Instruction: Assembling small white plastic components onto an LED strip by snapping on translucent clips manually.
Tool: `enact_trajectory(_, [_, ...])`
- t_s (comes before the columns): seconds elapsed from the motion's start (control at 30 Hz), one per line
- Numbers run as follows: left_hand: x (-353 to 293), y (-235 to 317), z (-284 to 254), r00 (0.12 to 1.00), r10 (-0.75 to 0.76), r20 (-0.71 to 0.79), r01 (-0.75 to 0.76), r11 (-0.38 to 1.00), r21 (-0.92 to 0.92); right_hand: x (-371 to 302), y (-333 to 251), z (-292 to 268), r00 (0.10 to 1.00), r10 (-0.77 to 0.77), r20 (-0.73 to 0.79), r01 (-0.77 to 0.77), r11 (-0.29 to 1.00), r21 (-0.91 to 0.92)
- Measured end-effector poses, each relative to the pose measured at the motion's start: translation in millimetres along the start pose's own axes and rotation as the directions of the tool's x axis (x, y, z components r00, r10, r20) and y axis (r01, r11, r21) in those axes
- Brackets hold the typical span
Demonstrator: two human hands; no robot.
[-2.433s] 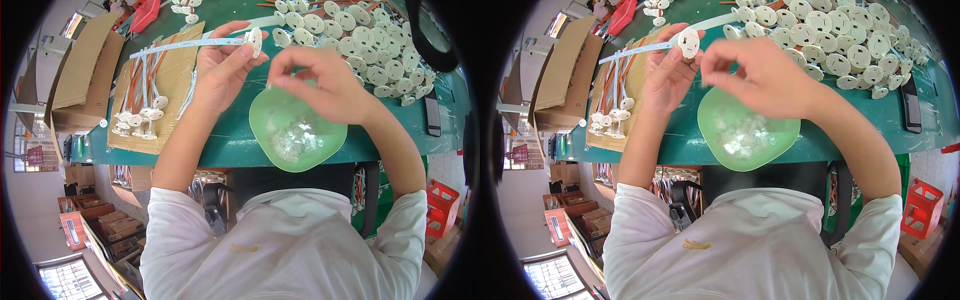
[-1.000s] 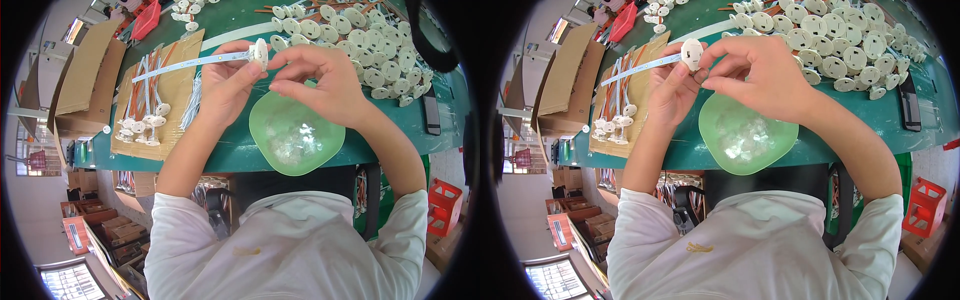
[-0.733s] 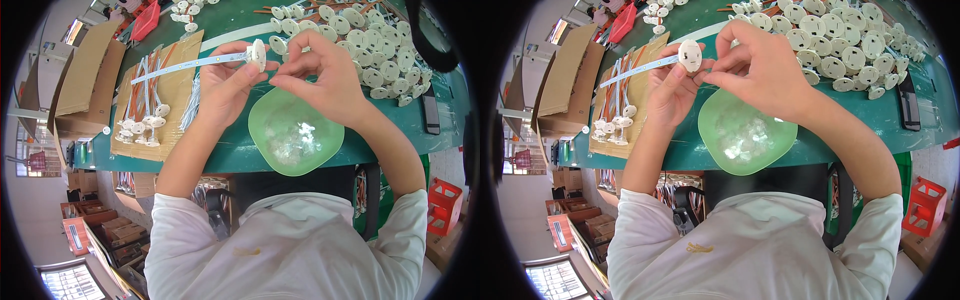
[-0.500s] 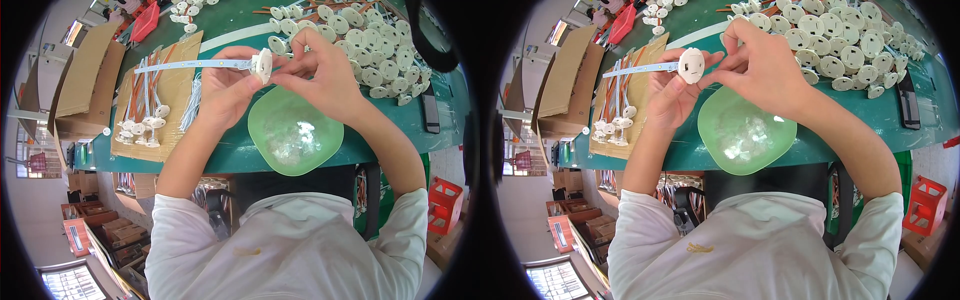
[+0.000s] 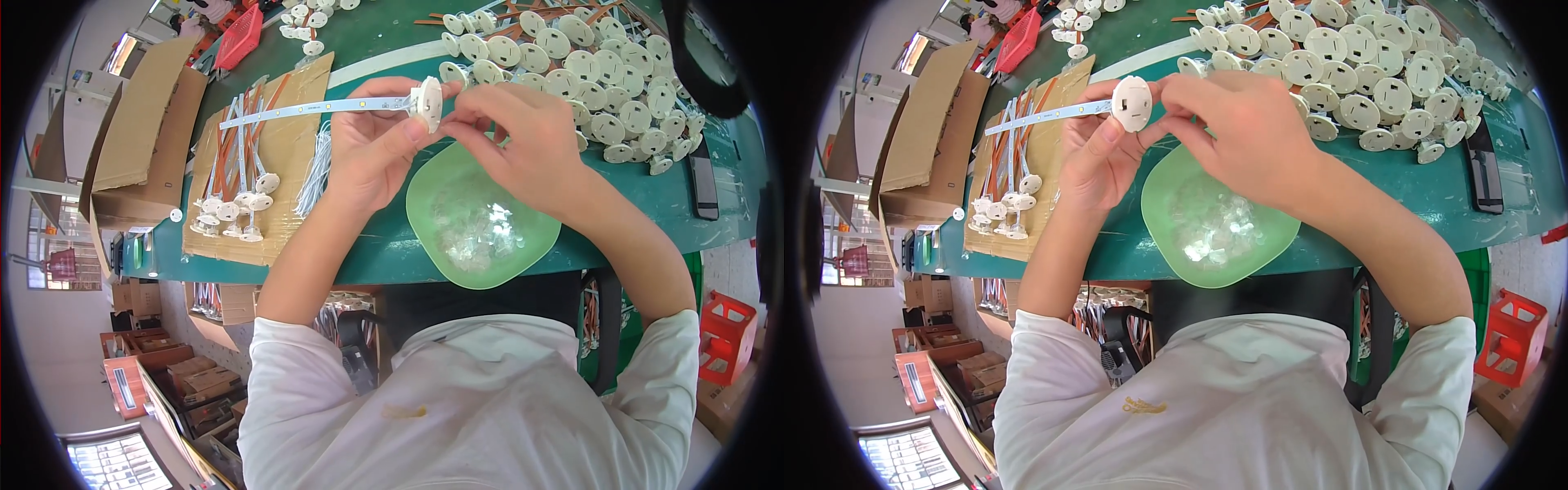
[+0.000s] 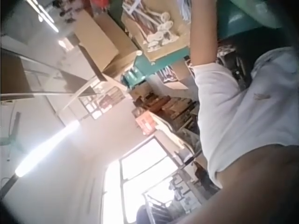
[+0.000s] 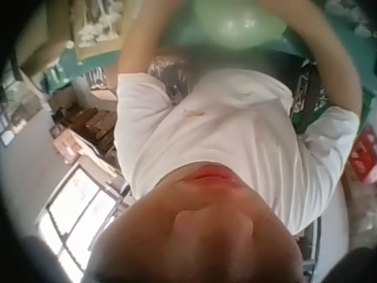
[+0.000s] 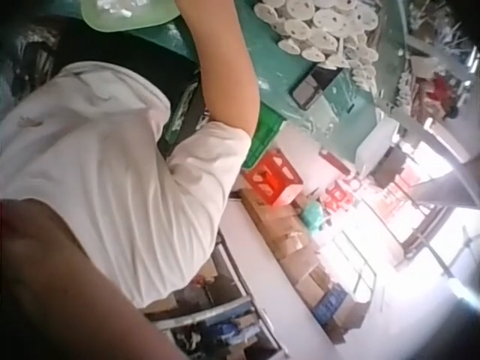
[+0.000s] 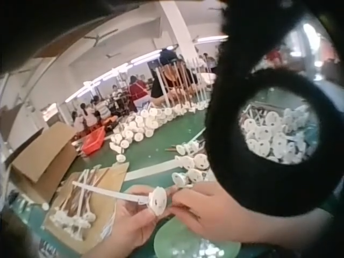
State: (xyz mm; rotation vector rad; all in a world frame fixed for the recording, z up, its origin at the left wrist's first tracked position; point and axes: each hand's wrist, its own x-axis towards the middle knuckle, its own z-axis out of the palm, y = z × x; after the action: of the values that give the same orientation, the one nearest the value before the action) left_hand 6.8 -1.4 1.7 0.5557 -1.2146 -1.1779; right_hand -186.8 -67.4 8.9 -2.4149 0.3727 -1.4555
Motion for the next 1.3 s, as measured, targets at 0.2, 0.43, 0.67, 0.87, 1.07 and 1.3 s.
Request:
enact_trajectory(0.2, [1.2,2.2,4.4,0.999,-0.024,-0.048,0.018,0.992,-0.125,-3.0,3.5,3.0,0.986,-0.167,-0.012,0.164,0.98,-0.109])
enact_trajectory(0.43, [1.9,3.8,4.0,0.999,-0.002,-0.049,-0.005,0.99,-0.143,1.1,3.2,0.4,0.982,-0.189,0.007,0.189,0.978,-0.085])
enact_trajectory(0.67, [2.3,1.3,3.1,0.998,-0.001,-0.056,-0.006,0.992,-0.13,0.0,5.9,0.0,0.988,-0.154,0.021,0.156,0.983,-0.095])
enact_trajectory(0.87, [1.7,2.2,2.9,0.998,0.001,-0.056,-0.008,0.99,-0.137,1.8,-3.7,-7.1,0.97,0.22,0.105,-0.241,0.932,0.272])
enact_trajectory(1.07, [-0.2,-3.5,0.8,0.999,-0.027,-0.044,0.021,0.993,-0.116,1.4,-5.3,-8.2,0.933,0.315,0.174,-0.359,0.812,0.461])
enact_trajectory(1.3, [-0.6,0.9,9.4,0.995,-0.049,-0.082,0.035,0.986,-0.164,3.0,-11.1,-10.4,0.995,0.095,0.042,-0.102,0.967,0.233])
